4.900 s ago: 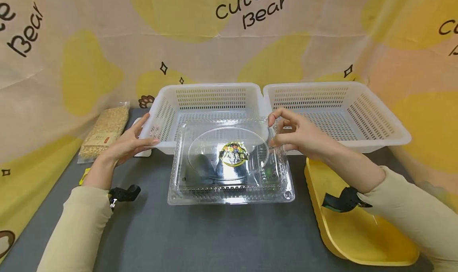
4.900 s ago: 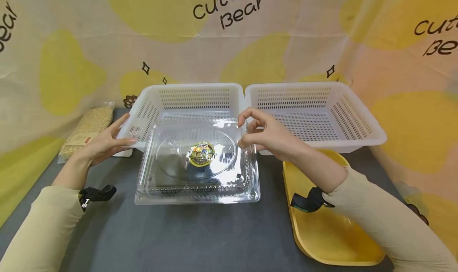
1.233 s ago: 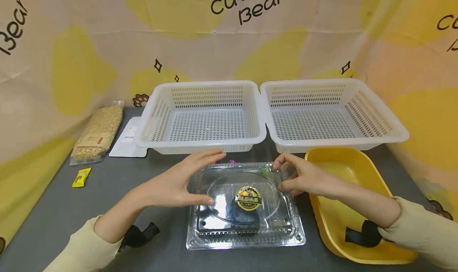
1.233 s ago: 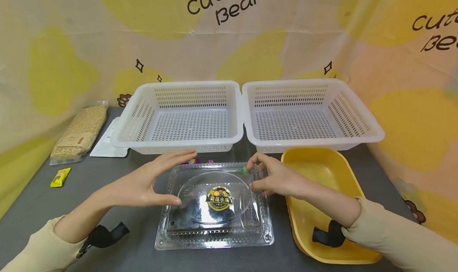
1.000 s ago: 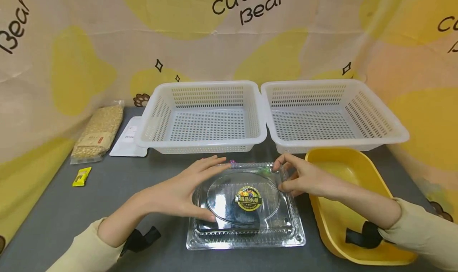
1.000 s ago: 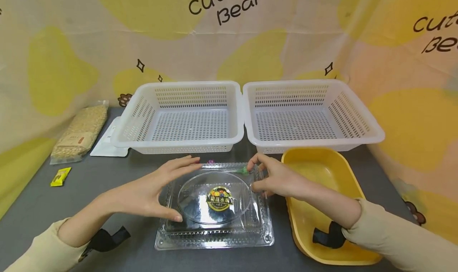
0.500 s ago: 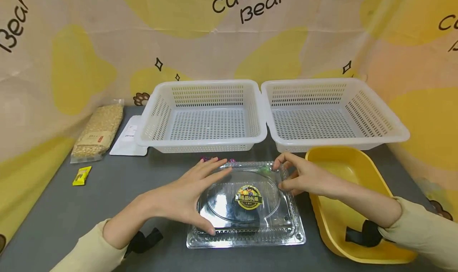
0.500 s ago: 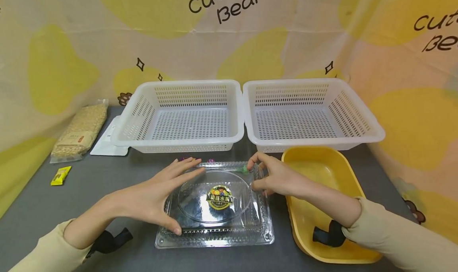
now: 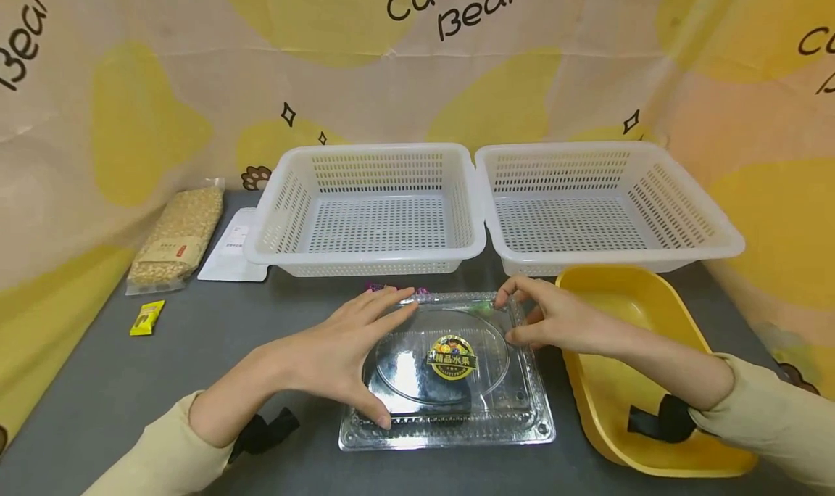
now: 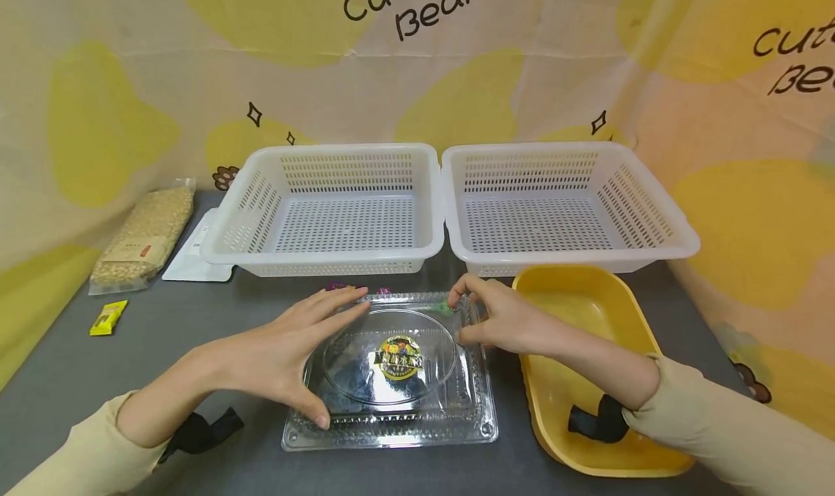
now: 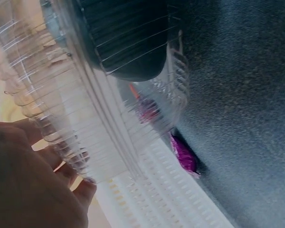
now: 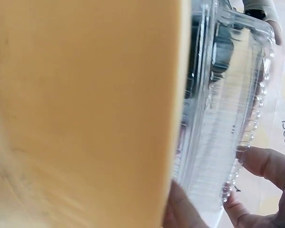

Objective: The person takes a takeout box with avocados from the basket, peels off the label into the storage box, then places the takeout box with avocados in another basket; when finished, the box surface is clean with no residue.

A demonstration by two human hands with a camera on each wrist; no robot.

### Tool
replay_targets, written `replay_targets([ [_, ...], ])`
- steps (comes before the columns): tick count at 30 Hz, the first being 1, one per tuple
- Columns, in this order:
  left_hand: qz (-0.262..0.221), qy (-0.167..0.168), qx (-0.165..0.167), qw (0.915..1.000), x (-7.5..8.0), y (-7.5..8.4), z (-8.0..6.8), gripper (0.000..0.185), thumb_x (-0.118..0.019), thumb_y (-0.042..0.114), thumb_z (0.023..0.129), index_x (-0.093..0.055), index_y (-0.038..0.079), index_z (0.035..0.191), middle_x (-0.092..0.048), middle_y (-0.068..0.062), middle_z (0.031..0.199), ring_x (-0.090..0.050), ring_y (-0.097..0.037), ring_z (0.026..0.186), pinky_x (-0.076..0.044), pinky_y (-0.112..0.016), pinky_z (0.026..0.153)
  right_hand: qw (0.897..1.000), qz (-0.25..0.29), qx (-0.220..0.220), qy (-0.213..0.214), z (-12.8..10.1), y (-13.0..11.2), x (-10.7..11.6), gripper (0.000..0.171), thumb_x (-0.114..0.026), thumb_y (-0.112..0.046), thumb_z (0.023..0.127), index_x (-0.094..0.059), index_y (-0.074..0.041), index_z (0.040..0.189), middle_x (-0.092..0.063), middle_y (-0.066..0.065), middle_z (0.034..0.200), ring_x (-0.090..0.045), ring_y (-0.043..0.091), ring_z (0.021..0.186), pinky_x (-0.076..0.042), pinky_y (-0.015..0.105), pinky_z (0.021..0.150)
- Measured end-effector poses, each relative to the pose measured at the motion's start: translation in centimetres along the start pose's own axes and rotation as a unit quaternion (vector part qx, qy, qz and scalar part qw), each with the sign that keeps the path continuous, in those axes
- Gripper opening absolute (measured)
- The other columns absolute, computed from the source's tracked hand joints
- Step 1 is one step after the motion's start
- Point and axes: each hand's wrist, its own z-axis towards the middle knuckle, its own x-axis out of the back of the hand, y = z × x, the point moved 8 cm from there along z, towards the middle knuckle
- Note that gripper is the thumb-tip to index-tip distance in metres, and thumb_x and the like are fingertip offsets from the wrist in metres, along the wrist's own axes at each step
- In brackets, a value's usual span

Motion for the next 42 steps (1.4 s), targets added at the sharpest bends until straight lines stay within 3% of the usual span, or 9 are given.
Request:
replay_targets([
  [5, -0.006, -0.013, 0.007, 0.9999, 0.0, 0.2, 0.2, 0.134, -0.084, 0.067, 0.059, -0.012, 0.018, 0.16, -0.002, -0.002, 0.169, -0.005, -0.03, 0.157, -0.007, -0.057, 0.126, 0.995, -0.094, 0.019, 0.012, -0.3, -1.2, 0.6, 0.039, -0.075, -0.024, 0.084, -0.056, -0.016, 0.116, -0.049, 0.022, 0.134, -0.067, 0.02, 0.092, -0.054, 0.033, 0.072],
  [9, -0.013, -0.022, 0.01, 0.9996, -0.2, 0.5, 0.5, 0.131, -0.082, 0.067, 0.062, -0.008, 0.024, 0.161, 0.004, 0.003, 0.169, 0.001, -0.027, 0.157, -0.006, -0.058, 0.126, 0.981, -0.19, 0.02, 0.034, -0.3, -2.0, 0.9, 0.037, -0.076, -0.029, 0.083, -0.058, -0.024, 0.115, -0.054, 0.017, 0.133, -0.062, 0.029, 0.104, -0.053, 0.039, 0.076],
  [17, 0.006, -0.024, 0.014, 0.9996, -0.7, 0.5, 1.1, 0.128, -0.076, 0.074, 0.064, -0.008, 0.023, 0.16, 0.008, 0.008, 0.168, 0.005, -0.023, 0.158, -0.004, -0.055, 0.126, 0.955, -0.277, 0.077, 0.071, 0.2, -4.7, 1.2, 0.029, -0.076, -0.022, 0.084, -0.064, -0.02, 0.111, -0.065, 0.007, 0.116, -0.06, 0.023, 0.096, -0.052, 0.04, 0.079],
  [22, 0.023, -0.02, 0.005, 0.9995, -0.9, 0.2, 1.3, 0.129, -0.074, 0.076, 0.064, -0.009, 0.02, 0.161, 0.009, 0.007, 0.168, 0.004, -0.025, 0.158, -0.006, -0.057, 0.126, 0.951, -0.281, 0.104, 0.077, 0.9, -6.8, 1.3, 0.025, -0.075, -0.019, 0.085, -0.067, -0.019, 0.108, -0.068, 0.004, 0.111, -0.059, 0.022, 0.097, -0.051, 0.041, 0.082],
  [29, 0.035, -0.02, 0.004, 0.9992, -1.1, 0.1, 1.5, 0.13, -0.073, 0.078, 0.063, -0.01, 0.019, 0.16, 0.006, 0.007, 0.169, 0.002, -0.026, 0.158, -0.008, -0.058, 0.125, 0.947, -0.287, 0.141, 0.03, 2.8, -9.3, -0.2, 0.021, -0.074, -0.018, 0.087, -0.069, -0.017, 0.108, -0.071, -0.002, 0.107, -0.065, 0.019, 0.1, -0.053, 0.041, 0.09],
  [37, 0.034, -0.022, 0.01, 0.9991, -0.9, 0.2, 1.4, 0.129, -0.073, 0.079, 0.063, -0.013, 0.02, 0.16, 0.003, 0.005, 0.169, 0.0, -0.027, 0.157, -0.009, -0.059, 0.125, 0.953, -0.249, 0.175, -0.016, 4.7, -11.2, -1.6, 0.011, -0.07, -0.013, 0.087, -0.072, -0.015, 0.098, -0.069, -0.005, 0.083, -0.057, 0.008, 0.074, -0.051, 0.025, 0.07],
  [42, 0.034, -0.033, 0.019, 0.9987, -1.0, 0.1, 1.2, 0.129, -0.072, 0.08, 0.063, -0.007, 0.024, 0.16, 0.0, -0.003, 0.169, 0.0, -0.029, 0.157, -0.008, -0.058, 0.125, 0.96, -0.214, 0.171, -0.058, 5.5, -11.0, -2.4, 0.007, -0.071, -0.013, 0.087, -0.072, -0.013, 0.094, -0.073, -0.004, 0.089, -0.063, 0.003, 0.077, -0.054, 0.02, 0.074],
])
